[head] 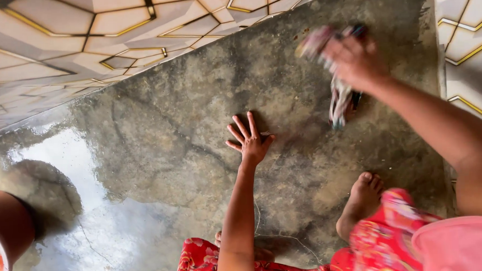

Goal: The person scrubs a concrete floor with a cloth, periodically dipping the cloth into a red basin of water to wet it. The person remains kneeling and wipes the floor in circular motions, moving across different sections of the floor.

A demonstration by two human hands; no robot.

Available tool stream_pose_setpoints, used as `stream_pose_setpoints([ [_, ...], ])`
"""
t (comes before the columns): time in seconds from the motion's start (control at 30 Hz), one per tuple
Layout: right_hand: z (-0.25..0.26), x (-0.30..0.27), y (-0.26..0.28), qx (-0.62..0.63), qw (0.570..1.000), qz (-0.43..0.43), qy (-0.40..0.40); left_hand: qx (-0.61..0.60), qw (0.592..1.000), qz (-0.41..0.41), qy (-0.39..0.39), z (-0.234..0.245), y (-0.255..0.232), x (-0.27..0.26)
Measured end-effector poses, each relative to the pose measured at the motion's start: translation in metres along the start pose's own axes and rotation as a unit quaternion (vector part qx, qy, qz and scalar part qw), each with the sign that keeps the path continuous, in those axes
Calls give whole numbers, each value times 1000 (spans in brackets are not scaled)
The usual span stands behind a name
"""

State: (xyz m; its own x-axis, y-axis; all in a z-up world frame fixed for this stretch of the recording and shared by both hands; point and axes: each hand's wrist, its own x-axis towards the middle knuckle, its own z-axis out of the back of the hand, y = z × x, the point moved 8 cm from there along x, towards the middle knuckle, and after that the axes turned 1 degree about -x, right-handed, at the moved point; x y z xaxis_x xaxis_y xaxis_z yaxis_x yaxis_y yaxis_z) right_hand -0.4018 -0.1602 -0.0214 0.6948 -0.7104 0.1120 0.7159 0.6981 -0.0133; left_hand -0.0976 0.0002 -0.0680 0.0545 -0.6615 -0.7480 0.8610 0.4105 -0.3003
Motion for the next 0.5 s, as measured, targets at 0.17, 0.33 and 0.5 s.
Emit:
stream_pose_setpoints([
  [0.17,-13,-15,-156,17,959,-282,-18,-27,999,11,-19,0,1,0],
  [0.33,-27,-48,-168,-140,947,-276,-84,-7,999,15,-30,-9,10,8],
  [0.5,16,-93,-104,-94,941,-323,-42,-1,999,8,-40,-12,11,12],
])
